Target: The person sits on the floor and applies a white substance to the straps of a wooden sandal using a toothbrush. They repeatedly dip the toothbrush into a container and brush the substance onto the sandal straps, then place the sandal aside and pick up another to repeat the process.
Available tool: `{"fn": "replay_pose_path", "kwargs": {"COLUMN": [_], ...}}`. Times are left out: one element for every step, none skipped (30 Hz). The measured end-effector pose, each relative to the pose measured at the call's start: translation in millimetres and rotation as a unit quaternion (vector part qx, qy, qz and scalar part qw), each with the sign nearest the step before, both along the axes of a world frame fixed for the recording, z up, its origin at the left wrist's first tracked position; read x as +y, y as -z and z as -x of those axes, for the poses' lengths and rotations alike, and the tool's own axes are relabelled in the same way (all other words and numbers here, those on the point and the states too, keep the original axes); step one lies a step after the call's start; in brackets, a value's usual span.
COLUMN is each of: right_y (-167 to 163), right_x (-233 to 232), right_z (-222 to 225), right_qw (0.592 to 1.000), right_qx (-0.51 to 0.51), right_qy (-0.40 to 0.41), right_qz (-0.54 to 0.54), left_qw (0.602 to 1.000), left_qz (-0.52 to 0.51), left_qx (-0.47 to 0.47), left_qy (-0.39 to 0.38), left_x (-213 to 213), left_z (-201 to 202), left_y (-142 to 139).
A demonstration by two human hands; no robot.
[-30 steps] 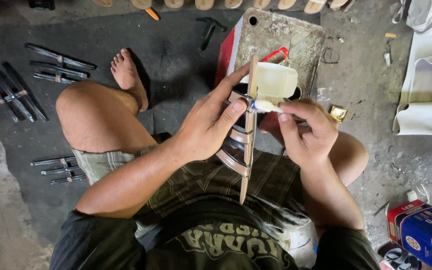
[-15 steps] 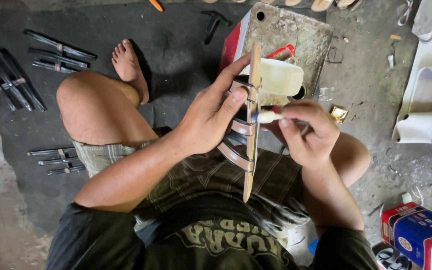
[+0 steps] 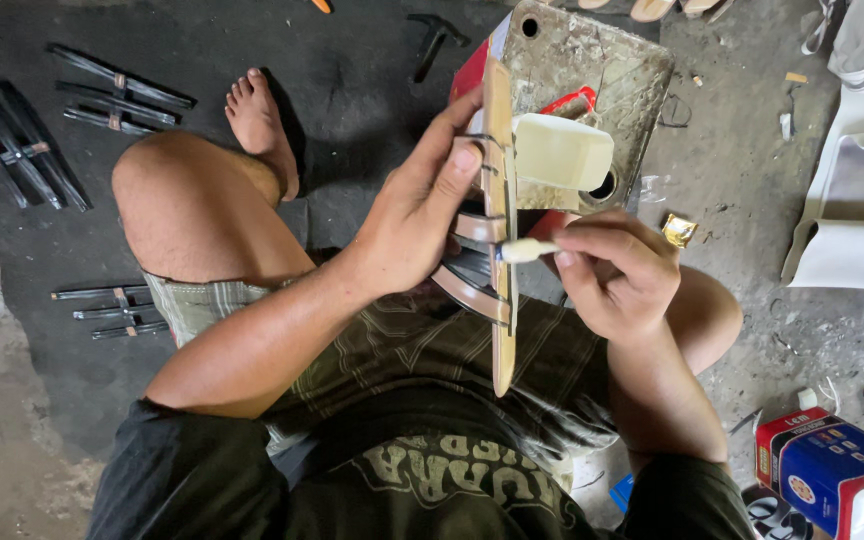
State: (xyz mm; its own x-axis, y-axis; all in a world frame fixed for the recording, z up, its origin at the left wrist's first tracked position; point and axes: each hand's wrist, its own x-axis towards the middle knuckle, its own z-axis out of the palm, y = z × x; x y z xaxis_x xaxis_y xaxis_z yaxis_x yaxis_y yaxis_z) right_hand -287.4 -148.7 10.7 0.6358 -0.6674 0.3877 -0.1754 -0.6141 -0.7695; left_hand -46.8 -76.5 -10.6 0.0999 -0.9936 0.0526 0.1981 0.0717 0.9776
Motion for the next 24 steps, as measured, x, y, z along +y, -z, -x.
{"fn": "replay_pose_path", "kwargs": {"right_y": [0.0,-0.4,-1.0,-1.6,-2.2,-2.7,-3.2,-3.5,-3.6,-3.6,-3.4,-3.4,-3.3,-3.4,-3.3,-2.7,-2.1,-1.3,-0.6,-0.2,-0.1,-0.3,-0.8,-1.5], "right_x": [0.9,1.4,1.5,1.4,1.3,1.0,0.7,0.7,1.2,2.2,3.4,4.3,4.9,5.1,5.3,5.6,6.1,6.8,7.3,7.7,7.9,7.9,8.0,7.8], "right_z": [1.1,2.3,3.4,3.9,4.1,3.6,2.8,1.5,0.0,-1.5,-2.9,-3.8,-4.4,-4.3,-4.1,-4.0,-3.9,-3.9,-3.9,-3.5,-3.1,-2.6,-1.9,-1.1], "right_qw": [1.0,0.999,0.999,0.998,0.999,0.999,1.0,1.0,1.0,0.999,0.999,0.999,0.999,0.999,0.999,0.999,1.0,1.0,1.0,1.0,1.0,1.0,1.0,1.0], "right_qx": [0.011,0.019,0.027,0.035,0.026,0.017,0.007,0.008,0.009,0.01,0.005,-0.001,-0.008,-0.001,0.005,0.011,0.004,-0.003,-0.01,-0.008,-0.006,-0.004,-0.002,-0.001], "right_qy": [0.018,0.027,0.037,0.045,0.037,0.029,0.021,0.024,0.027,0.031,0.033,0.035,0.036,0.034,0.03,0.026,0.018,0.009,0.0,-0.001,-0.003,-0.004,-0.009,-0.013], "right_qz": [0.003,0.009,0.015,0.021,0.015,0.009,0.003,0.0,-0.004,-0.009,-0.014,-0.019,-0.023,-0.024,-0.024,-0.024,-0.022,-0.02,-0.017,-0.021,-0.024,-0.027,-0.023,-0.019], "left_qw": [1.0,0.998,0.998,0.998,0.998,0.998,0.998,0.998,0.998,0.998,0.998,0.998,0.998,0.998,0.999,0.999,1.0,0.999,0.998,0.998,0.997,0.997,0.996,0.996], "left_qz": [-0.01,-0.02,-0.023,-0.026,-0.029,-0.03,-0.031,-0.032,-0.033,-0.035,-0.036,-0.03,-0.023,-0.017,-0.009,-0.001,0.007,0.027,0.047,0.055,0.063,0.06,0.062,0.063], "left_qx": [-0.029,-0.058,-0.057,-0.057,-0.056,-0.053,-0.049,-0.045,-0.049,-0.052,-0.055,-0.058,-0.061,-0.065,-0.048,-0.031,-0.014,-0.012,-0.01,-0.007,-0.004,-0.002,-0.009,-0.015], "left_qy": [0.001,0.002,0.004,0.005,0.006,0.008,0.01,0.012,0.013,0.016,0.019,0.012,0.004,-0.004,-0.011,-0.018,-0.025,-0.032,-0.039,-0.043,-0.048,-0.051,-0.058,-0.065], "left_x": [1.0,1.5,1.5,1.4,1.1,0.5,0.1,0.2,0.4,0.9,1.6,1.6,1.6,1.5,1.3,0.8,0.4,0.2,-0.2,0.1,0.4,0.7,1.3,1.7], "left_z": [0.1,0.1,0.2,-0.2,-0.5,-1.1,-1.4,-1.2,-0.9,-0.2,0.8,1.5,2.0,2.2,2.0,1.4,0.7,-0.6,-2.5,-3.6,-5.1,-6.5,-7.8,-9.2], "left_y": [-1.9,-3.9,-5.9,-7.9,-9.6,-10.9,-11.8,-12.3,-12.3,-11.8,-10.8,-9.3,-7.3,-5.1,-2.6,-0.1,2.4,4.6,6.7,8.3,9.6,10.6,11.2,11.5]}}
